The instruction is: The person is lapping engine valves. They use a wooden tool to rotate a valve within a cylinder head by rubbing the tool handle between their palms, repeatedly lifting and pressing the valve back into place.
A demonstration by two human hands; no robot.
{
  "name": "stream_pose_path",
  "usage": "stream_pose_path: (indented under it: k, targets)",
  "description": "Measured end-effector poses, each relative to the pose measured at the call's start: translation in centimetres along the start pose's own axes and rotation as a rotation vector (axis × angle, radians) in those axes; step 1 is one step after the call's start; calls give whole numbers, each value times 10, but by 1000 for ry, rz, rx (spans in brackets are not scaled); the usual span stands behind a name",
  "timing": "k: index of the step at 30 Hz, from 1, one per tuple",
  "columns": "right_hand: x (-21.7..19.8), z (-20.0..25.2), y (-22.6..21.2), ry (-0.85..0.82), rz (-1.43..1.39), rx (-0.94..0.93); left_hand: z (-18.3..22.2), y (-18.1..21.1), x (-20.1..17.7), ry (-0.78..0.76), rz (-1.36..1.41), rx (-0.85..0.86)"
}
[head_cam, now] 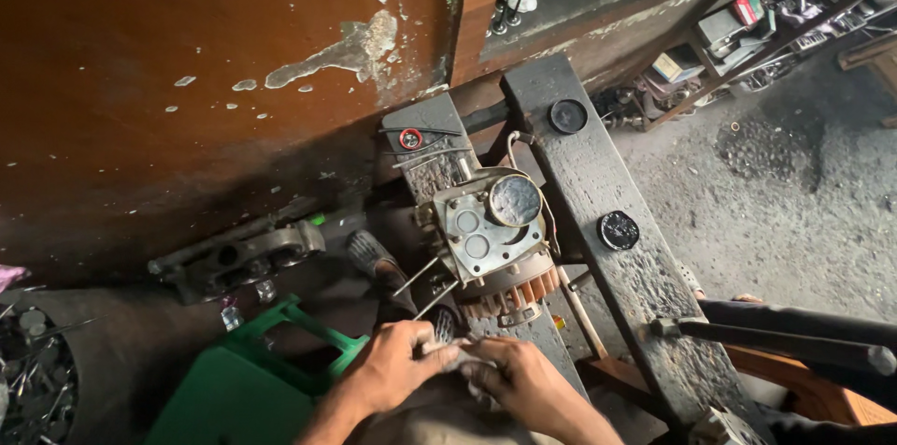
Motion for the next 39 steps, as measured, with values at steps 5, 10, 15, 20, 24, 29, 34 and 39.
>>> stream_pose_path:
  k: [5, 10, 15, 20, 24, 29, 34, 39]
  targets:
    - [2, -10, 54, 135, 89, -387, 8, -1, 19, -72, -73, 345]
    - [-3, -50, 195, 86, 99, 290, 15, -11, 17, -89, 107, 53]
    - [-14, -99, 273, 547, 264, 325, 30, -3, 4, -19, 1, 52]
    - [-11, -116, 262, 555, 395, 374, 40, 16, 16, -121, 240, -151]
    - [-13, -111, 251, 552, 448, 367, 44, 18, 20, -10, 352, 252]
    - [-20, -74, 244, 482, 361, 344, 44, 14, 16, -74, 745, 189]
    - [-36, -4, 202, 475, 103, 122, 38, 31, 10, -43, 805, 152]
    - [-33, 43, 141, 429, -308, -132, 12, 33, 23, 25, 636, 65]
Point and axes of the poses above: each hand's wrist, its own z-axis away from the middle knuckle, its own x-axis out of the palm, y = z × x, the point moved 3 cm from there along -z, towards the middle knuckle, and after that the axes turned 14 degrees about -y, right-handed, at the moved point
